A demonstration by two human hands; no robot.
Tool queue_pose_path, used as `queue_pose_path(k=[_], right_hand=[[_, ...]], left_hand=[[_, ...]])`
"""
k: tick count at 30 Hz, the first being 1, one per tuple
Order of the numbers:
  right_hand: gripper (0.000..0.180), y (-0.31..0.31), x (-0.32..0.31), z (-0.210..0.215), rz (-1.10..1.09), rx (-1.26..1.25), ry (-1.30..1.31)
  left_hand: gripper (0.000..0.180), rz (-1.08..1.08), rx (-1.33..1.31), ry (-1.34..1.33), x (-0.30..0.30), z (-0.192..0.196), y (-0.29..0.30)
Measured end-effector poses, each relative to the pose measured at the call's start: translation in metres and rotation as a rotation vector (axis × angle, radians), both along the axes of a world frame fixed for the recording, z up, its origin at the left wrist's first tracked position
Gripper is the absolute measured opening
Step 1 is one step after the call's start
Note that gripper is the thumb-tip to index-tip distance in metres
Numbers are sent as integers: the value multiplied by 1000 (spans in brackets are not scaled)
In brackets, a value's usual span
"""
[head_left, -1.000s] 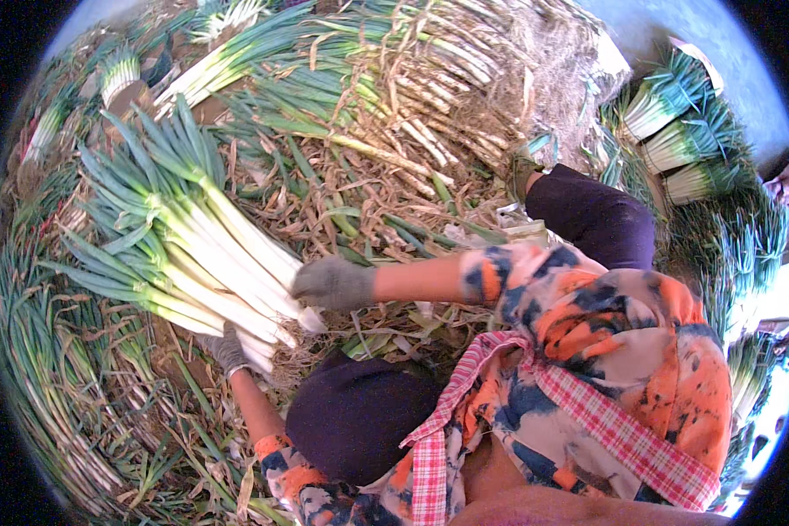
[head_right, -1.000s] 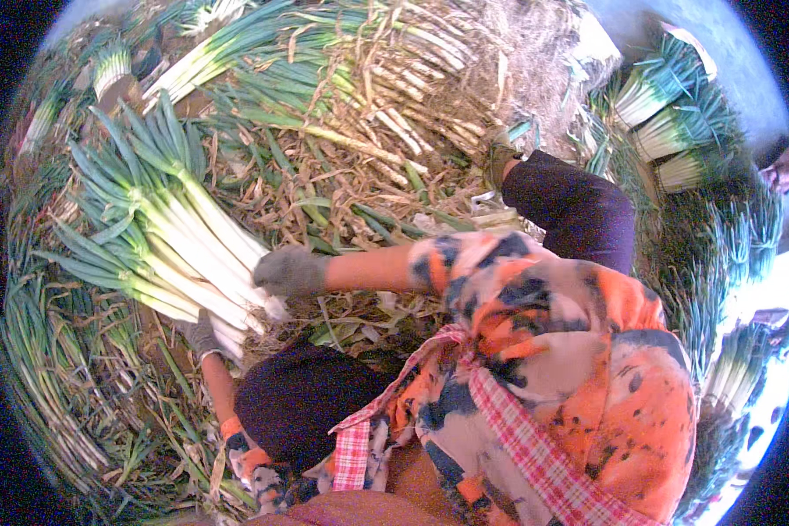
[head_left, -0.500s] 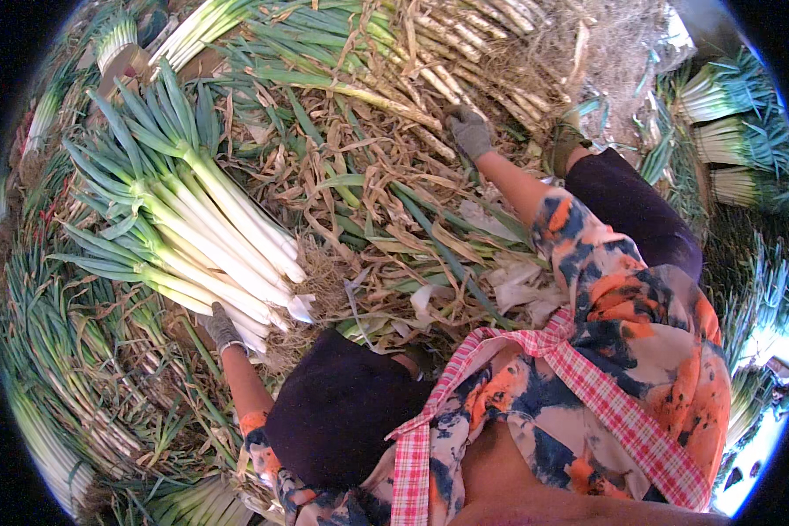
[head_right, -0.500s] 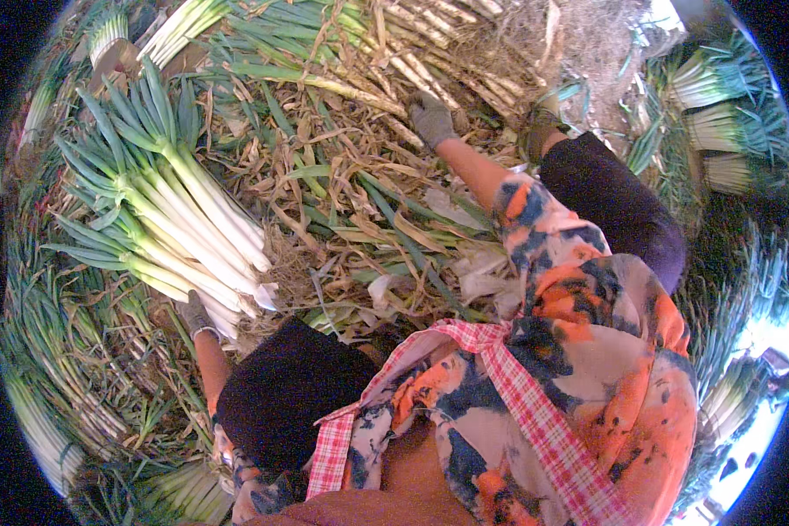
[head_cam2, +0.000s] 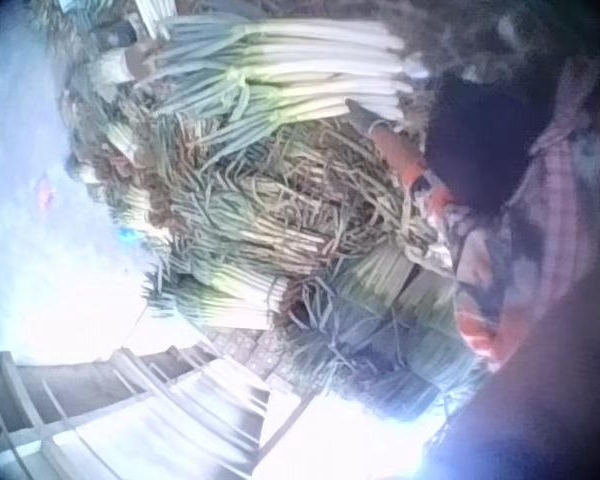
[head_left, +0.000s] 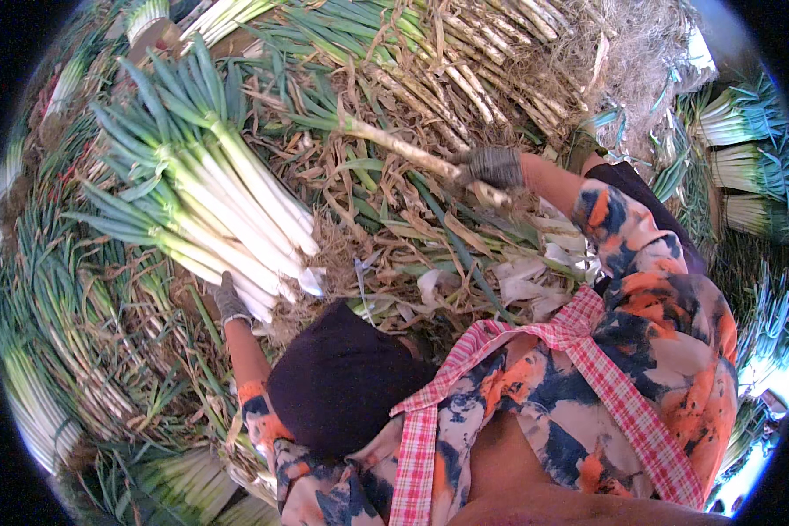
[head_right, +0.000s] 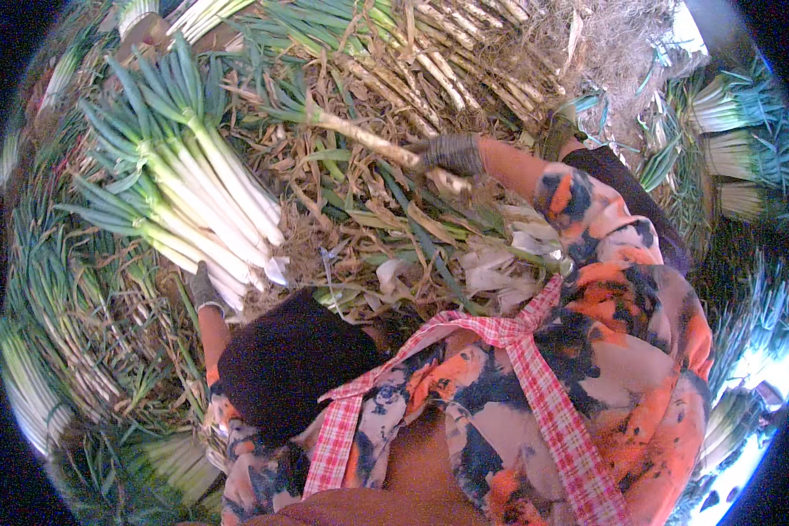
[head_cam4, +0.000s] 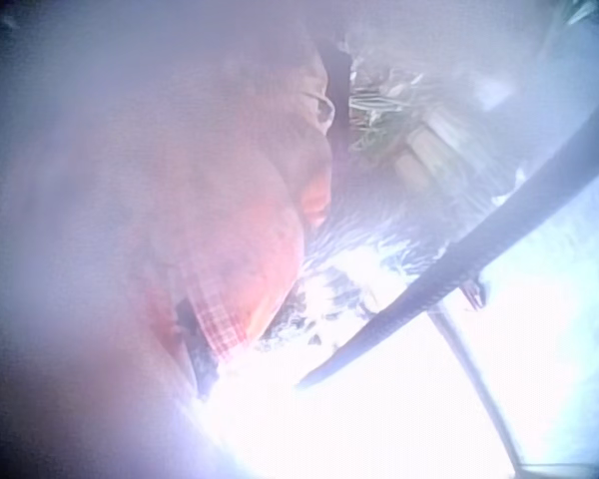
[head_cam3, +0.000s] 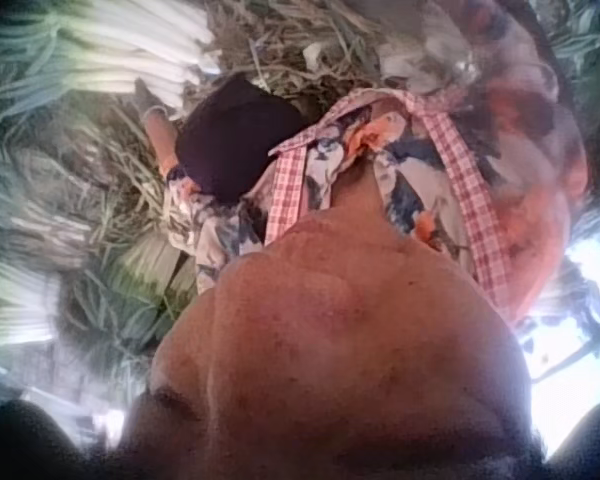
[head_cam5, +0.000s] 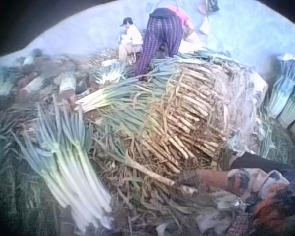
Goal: The person cleans leeks by hand while sitting on the floor, stripping off the dirty outer layers and removing soil from the white stems.
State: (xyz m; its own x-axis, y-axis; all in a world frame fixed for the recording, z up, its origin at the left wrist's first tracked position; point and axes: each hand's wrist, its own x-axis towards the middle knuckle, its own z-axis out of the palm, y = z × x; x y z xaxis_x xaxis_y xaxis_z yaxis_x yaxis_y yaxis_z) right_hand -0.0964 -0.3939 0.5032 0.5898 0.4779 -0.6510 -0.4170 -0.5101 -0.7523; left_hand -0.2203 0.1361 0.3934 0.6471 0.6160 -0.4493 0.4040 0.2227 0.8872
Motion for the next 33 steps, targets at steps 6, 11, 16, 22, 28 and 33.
queue_pose_path(k=[6, 11, 16, 22, 28, 33], right_hand=[[65, -15, -82, 51, -62, 39, -464], [66, -26, -144, 133, -283, 380, -244], [66, -28, -177, 162, -379, 503, -199], [66, -11, -191, 153, -364, 520, -410], [57, 22, -195, 149, -277, 406, -678], [50, 20, -161, 128, -374, 171, -966]], left_hand=[[73, -191, 396, 41, -27, -67, 45], [86, -397, 729, -67, -54, -29, -13], [76, -656, 850, 415, -36, 66, -31], [57, -681, 255, -278, 17, 272, -154], [25, -645, -7, -567, 60, 336, -257], [13, -951, 760, -766, 39, 317, -309]])
